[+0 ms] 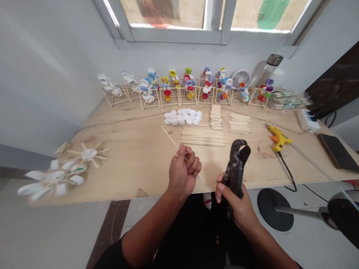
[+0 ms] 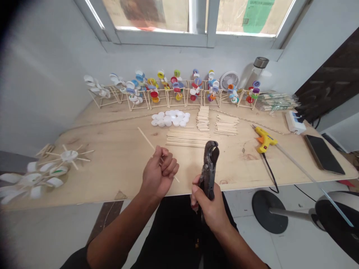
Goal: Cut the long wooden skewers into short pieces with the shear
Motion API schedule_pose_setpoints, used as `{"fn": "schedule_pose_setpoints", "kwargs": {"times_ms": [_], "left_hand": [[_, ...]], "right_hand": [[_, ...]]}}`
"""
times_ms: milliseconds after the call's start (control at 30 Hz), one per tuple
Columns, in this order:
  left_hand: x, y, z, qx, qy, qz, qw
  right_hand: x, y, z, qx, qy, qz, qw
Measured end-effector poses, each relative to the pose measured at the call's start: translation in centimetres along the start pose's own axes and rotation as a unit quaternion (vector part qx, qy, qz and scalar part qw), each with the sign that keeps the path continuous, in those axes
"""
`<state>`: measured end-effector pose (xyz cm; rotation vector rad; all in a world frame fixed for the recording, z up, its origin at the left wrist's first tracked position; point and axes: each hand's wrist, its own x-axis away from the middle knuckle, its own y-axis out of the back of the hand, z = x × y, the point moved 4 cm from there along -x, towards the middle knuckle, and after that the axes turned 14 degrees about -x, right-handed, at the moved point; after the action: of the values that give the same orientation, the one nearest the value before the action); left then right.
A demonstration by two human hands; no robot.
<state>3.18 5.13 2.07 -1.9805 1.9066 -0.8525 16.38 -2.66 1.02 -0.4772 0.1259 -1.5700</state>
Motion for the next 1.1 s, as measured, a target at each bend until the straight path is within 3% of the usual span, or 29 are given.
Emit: {"fn": "schedule_pose_setpoints", "kwargs": {"times_ms": [267, 700, 833, 933, 1100], "left_hand": [[1.5, -1.9, 1.3, 0.053, 0.062, -0.007, 0.997], [1.8, -2.3, 2.0, 0.03, 0.092, -0.002, 0.995], [2.2, -1.5, 2.2, -0.017, 0.067, 0.012, 0.998], [2.6, 0.0, 2.5, -0.115, 0.05, -0.002, 0.992], [2.7, 1.4, 2.2, -0.214, 0.029, 0.008, 0.976]], "right_hand": [[-0.9, -1.4, -0.6, 0.06, -0.001, 0.002, 0.998], [-0.2, -1.1, -1.8, 0.05, -0.014, -0.051, 0.997], [-0.1, -0.7, -1.7, 0.029, -0.008, -0.087, 0.996], [-0.1, -0.5, -1.5, 0.03, -0.007, -0.101, 0.994], [-0.1, -0.6, -1.3, 0.042, -0.013, -0.087, 0.995]]}}
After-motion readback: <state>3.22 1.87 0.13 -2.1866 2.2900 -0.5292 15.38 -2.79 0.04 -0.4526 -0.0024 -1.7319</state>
